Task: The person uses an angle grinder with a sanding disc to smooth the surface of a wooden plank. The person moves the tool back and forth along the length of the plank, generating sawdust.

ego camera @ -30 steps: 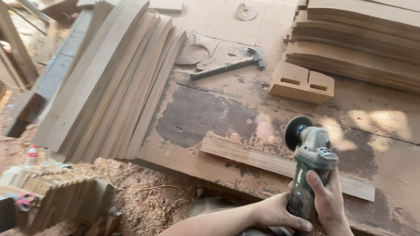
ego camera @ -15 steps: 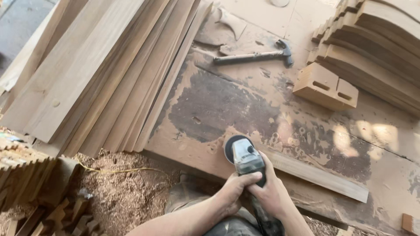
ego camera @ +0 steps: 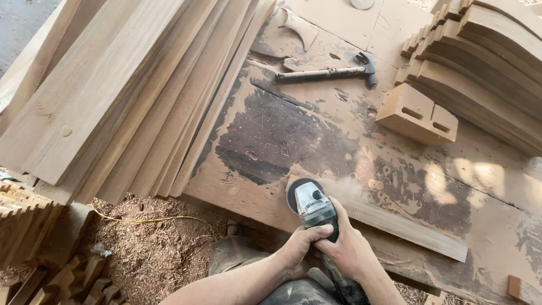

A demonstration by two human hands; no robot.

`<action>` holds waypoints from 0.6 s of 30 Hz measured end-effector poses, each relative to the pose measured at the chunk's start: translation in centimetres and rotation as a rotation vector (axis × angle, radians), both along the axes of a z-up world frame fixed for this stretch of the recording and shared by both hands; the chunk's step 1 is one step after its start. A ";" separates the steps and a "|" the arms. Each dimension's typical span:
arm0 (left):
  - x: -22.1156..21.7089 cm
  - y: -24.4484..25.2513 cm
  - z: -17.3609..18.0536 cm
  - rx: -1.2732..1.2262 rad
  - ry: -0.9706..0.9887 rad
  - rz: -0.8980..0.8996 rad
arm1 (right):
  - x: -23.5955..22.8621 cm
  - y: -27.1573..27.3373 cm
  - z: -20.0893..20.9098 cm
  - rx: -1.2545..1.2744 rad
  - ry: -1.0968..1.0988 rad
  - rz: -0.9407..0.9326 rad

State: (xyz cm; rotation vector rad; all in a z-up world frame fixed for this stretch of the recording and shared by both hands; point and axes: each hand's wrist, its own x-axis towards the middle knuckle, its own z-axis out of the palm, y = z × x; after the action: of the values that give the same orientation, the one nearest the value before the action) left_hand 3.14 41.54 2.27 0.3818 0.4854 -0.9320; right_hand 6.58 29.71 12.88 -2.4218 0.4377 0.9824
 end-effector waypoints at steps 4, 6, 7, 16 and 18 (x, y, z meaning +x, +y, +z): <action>-0.4 -1.1 -0.3 -0.007 -0.033 -0.016 | -0.5 -1.3 -0.4 -0.033 0.002 0.008; -0.6 -1.6 -0.4 0.022 -0.016 -0.034 | -0.8 -2.0 -0.5 0.002 -0.006 -0.017; -0.5 -1.8 -0.4 0.038 -0.009 -0.042 | -0.8 -2.3 -0.6 0.020 -0.011 -0.028; -0.8 -4.1 -0.2 0.143 0.034 -0.138 | -1.9 -5.2 -1.1 0.100 -0.013 -0.100; -0.8 -4.6 -0.2 0.133 0.005 -0.153 | -2.0 -5.8 -1.2 0.109 -0.020 -0.125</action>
State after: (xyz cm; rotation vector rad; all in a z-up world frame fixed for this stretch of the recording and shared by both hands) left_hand 2.36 36.93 2.11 0.5427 0.5300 -1.0518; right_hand 4.54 23.95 11.65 -2.2759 0.5093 0.9039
